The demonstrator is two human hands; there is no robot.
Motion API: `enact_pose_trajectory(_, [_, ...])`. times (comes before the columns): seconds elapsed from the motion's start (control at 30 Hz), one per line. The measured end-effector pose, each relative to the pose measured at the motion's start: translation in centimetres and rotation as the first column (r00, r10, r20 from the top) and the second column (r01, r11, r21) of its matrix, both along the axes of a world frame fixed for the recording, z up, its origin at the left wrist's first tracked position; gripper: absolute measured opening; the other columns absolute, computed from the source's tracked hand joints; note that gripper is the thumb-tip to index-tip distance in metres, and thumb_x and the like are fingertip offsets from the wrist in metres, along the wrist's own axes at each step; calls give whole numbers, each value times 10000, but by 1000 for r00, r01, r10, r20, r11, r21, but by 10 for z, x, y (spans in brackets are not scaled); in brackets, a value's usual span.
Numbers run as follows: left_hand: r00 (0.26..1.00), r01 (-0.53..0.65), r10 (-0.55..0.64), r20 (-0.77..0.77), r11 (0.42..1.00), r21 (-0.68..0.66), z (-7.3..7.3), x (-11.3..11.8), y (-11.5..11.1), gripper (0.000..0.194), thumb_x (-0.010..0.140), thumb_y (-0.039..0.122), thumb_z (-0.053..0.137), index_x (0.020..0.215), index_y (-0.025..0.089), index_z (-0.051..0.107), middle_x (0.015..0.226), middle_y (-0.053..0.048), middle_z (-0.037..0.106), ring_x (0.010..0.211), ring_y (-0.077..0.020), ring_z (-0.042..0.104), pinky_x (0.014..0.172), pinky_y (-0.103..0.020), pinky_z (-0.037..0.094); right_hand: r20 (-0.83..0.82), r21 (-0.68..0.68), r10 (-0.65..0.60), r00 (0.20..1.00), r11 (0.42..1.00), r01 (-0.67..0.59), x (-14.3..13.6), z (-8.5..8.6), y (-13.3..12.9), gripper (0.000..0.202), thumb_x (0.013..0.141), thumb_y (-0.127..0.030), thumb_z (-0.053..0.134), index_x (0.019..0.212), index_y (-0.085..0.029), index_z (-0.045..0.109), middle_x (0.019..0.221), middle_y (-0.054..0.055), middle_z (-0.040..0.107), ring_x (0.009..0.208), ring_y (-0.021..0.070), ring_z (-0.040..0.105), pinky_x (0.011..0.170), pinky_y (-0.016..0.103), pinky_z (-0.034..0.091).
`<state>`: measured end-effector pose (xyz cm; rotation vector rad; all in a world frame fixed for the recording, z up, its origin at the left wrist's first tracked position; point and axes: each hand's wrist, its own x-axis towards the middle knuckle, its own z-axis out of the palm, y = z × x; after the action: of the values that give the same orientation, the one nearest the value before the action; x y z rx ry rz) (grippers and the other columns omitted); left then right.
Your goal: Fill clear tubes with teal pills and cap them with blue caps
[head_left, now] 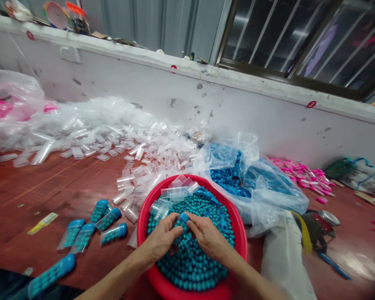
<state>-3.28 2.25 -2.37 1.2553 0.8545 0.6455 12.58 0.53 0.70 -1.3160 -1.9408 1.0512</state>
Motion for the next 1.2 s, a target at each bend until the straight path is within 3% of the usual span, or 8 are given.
enact_pose_trajectory(0.17, [999,5,-4,44,1000,-31,4,-1,-3,434,739,319,504,1128,164,393,705,32,525,462,-68,496,356,-158,391,-123,-204,-35,992,979,9,3,-6,0,262,871,-293,349,938,-191,581,576,-34,481,475,99,447,452,195,356])
enact_pose_trajectory(0.33, [991,-110,115,65,992,-68,4,-1,-4,636,705,316,518,1263,172,250,697,45,477,440,-76,495,359,-189,415,-56,-101,-111,992,989,105,0,-7,-3,257,863,-293,377,854,-187,611,558,-34,471,472,94,420,452,193,326])
enact_pose_trajectory(0.53, [980,-194,194,-48,981,7,-1,0,-3,419,720,276,457,1119,154,421,678,45,480,379,-43,429,322,-162,350,1,50,-12,1000,999,12,-6,-13,-5,262,862,-294,388,745,-190,599,583,-32,451,531,103,408,523,207,329])
enact_pose_trajectory(0.7, [980,-192,193,-59,981,20,-1,0,-4,345,727,296,463,1051,189,412,705,46,499,382,-46,431,315,-154,319,-87,-104,-36,996,994,27,-6,-19,-1,266,857,-310,376,776,-186,597,610,-23,497,481,97,409,451,197,320])
enact_pose_trajectory(0.83, [974,-218,221,-53,974,54,0,-1,-6,234,736,285,455,952,195,436,641,70,461,349,-31,371,318,-156,297,12,54,45,999,998,-45,-8,-9,-5,252,862,-272,381,735,-190,582,598,-26,482,544,109,422,547,216,343])
enact_pose_trajectory(0.93, [965,-255,259,-47,964,75,1,-2,-6,236,743,301,459,954,199,430,611,80,431,352,-36,375,317,-155,298,-12,97,52,999,994,-50,-10,-4,-7,246,864,-268,380,790,-193,602,650,-16,511,595,117,442,591,229,359])
enact_pose_trajectory(1.1, [976,-209,211,54,977,-41,6,-3,-5,368,740,396,482,1035,198,386,576,83,414,398,-76,463,342,-171,346,-274,-193,-68,959,981,14,1,-9,0,258,784,-347,503,977,-194,580,683,-25,500,504,87,435,482,220,380])
enact_pose_trajectory(1.2, [986,-156,159,52,986,-51,8,-2,-5,388,734,405,498,1047,213,372,614,80,429,403,-72,484,350,-169,351,-392,-284,-212,895,954,102,10,-13,8,316,680,-376,611,923,-176,582,690,-21,514,508,93,463,463,227,405])
